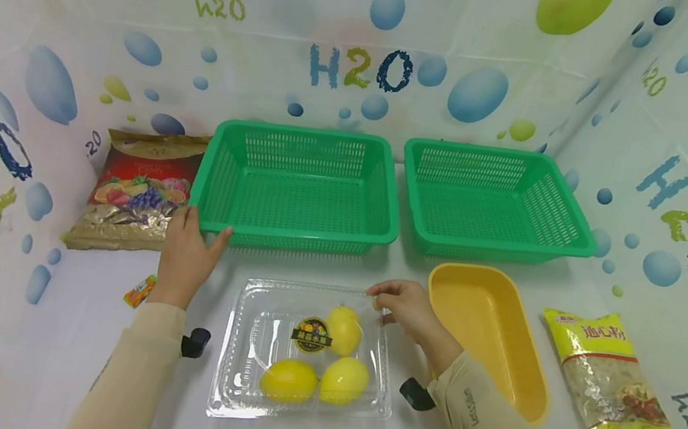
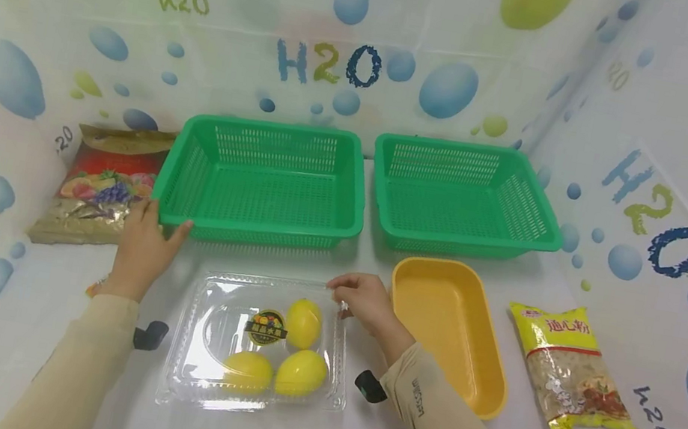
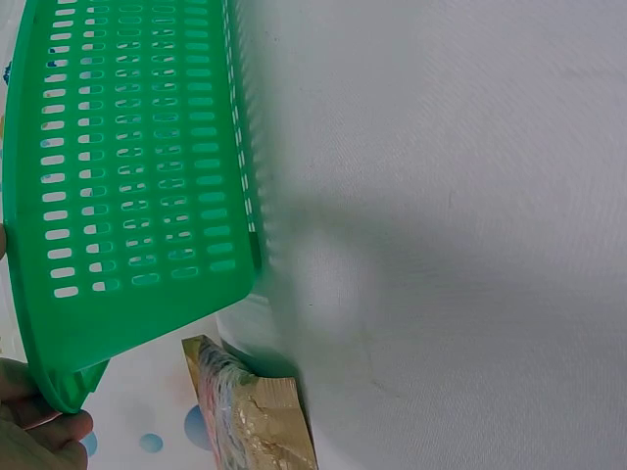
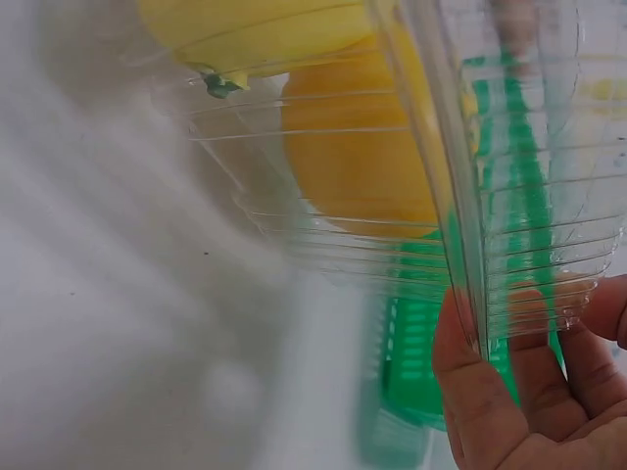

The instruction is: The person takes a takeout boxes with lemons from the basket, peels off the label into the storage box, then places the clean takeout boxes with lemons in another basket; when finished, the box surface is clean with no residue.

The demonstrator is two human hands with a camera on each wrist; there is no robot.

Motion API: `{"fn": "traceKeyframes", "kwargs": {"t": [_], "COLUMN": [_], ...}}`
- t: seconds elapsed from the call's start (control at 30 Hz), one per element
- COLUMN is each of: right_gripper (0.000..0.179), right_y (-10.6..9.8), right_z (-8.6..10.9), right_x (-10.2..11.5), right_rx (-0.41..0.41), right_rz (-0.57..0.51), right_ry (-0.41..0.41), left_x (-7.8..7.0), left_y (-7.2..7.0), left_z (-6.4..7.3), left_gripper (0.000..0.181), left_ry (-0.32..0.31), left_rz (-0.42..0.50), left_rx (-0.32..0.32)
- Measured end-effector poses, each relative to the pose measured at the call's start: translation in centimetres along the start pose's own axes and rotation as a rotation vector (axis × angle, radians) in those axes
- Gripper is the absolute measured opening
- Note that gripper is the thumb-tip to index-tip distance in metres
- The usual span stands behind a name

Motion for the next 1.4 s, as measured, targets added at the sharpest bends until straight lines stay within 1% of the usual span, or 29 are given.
{"fn": "traceKeyframes", "kwargs": {"t": [0.23,0.37,0.63,0.77,0.9,1.13,1.3,1.4], "right_gripper": [0.028,0.027,0.023,0.024,0.023,0.025,0.027,0.028], "right_y": [0.13,0.26,0.37,0.36,0.34,0.37,0.25,0.13], "right_z": [-0.02,0.08,0.34,0.31,0.28,0.15,0.15,0.19], "right_x": [-0.47,-0.34,0.07,-0.04,-0.03,-0.12,-0.24,-0.3], "right_rx": [-0.005,-0.009,0.008,0.027,0.042,0.052,0.06,0.067], "right_rz": [0.057,0.081,0.175,0.153,0.12,0.069,0.05,0.053], "right_ry": [0.016,0.026,0.018,0.021,0.025,0.037,0.027,0.023], "left_x": [-0.14,-0.19,0.05,0.22,0.33,0.39,0.27,-0.15], "left_y": [-0.04,-0.1,0.05,0.14,0.15,0.12,-0.06,-0.52], "left_z": [-0.19,-0.18,-0.26,-0.28,-0.34,-0.45,-0.11,0.45], "left_gripper": [0.08,0.081,0.081,0.081,0.082,0.081,0.082,0.084], "left_ry": [-0.005,-0.004,0.008,0.012,0.004,-0.004,-0.007,-0.017], "left_rz": [0.005,0.007,0.0,-0.002,0.007,0.002,0.013,0.029], "left_rx": [-0.004,0.001,0.006,0.002,0.002,0.004,0.006,0.021]}}
Point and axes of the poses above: each hand's wrist, its own z-axis away from the middle knuckle, its own y-axis out of the palm, x = y × z, the point moved 2 cm from there along -z, towards the middle knuckle, and after that the axes turned 5 degrees about -y, right-handed, at the moved point
